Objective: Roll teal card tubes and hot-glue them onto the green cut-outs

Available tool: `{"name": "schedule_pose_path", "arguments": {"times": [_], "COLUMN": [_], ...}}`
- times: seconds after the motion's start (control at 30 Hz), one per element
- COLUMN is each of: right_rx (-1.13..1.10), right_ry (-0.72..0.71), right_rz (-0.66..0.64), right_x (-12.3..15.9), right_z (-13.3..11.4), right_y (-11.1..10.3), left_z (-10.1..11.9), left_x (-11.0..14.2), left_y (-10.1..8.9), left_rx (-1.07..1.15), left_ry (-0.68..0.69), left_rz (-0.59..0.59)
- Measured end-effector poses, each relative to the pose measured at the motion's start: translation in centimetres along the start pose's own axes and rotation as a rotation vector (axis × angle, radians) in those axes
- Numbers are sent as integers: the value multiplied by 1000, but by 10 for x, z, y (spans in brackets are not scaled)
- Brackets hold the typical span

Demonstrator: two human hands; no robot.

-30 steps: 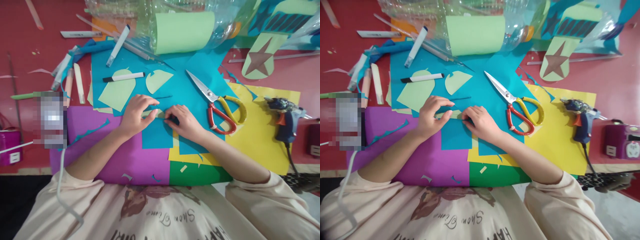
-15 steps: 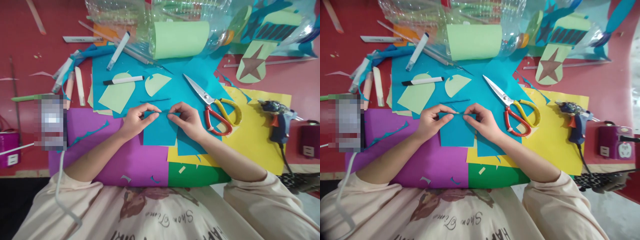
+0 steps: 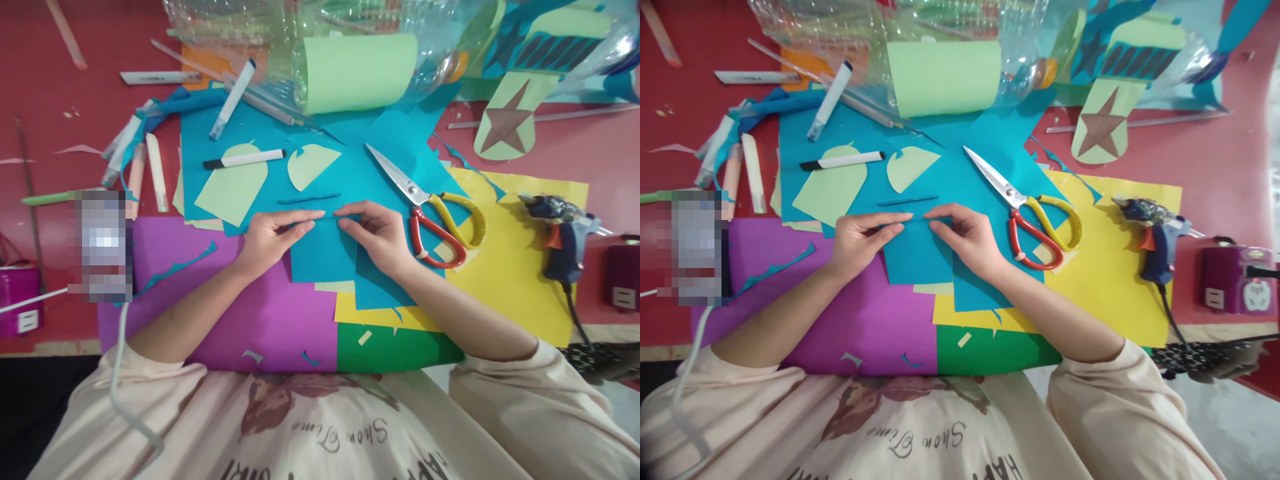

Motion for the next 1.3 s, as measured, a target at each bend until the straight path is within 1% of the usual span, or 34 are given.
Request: {"name": "schedule_pose_path", "arguments": {"times": [0.1,0.2,0.33,0.47,0.6,0.67,0.73,0.8,0.9,1.0,1.1,1.3], "right_rx": [-56,-57,-91,-66,-30,-19,-21,-28,-6,32,39,52], "right_ry": [-22,0,28,50,43,24,-1,-24,-43,-59,-85,-103], "right_rz": [12,-15,-57,-86,-96,-86,-80,-87,-101,-84,-74,-80], "right_x": [-1,-2,-2,-3,-2,-2,-2,-1,0,1,1,1], "right_z": [-2,-3,-6,-5,-1,0,-1,-3,-5,-6,-8,-10], "right_y": [-2,-2,0,2,4,3,3,4,5,4,4,4], "left_z": [-2,-2,0,4,7,8,8,7,6,6,6,5], "left_x": [0,0,2,6,7,7,6,4,3,4,4,3], "left_y": [0,-3,-2,2,3,3,5,6,3,2,1,2], "left_rx": [20,50,7,-41,-36,-27,-19,-12,-36,-99,-111,-86], "left_ry": [6,25,64,134,167,153,116,71,48,80,97,55], "left_rz": [-15,-8,-13,-47,-55,-71,-108,-120,-68,-32,-6,-28]}}
Point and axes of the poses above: each hand's wrist, its own x-axis away from the middle knuckle, its own y-axis out of the palm, z = x × y, the point moved 7 cm from there along -x, towards the middle knuckle, and after that the axes turned 6 degrees about -y, right-handed, at the moved point
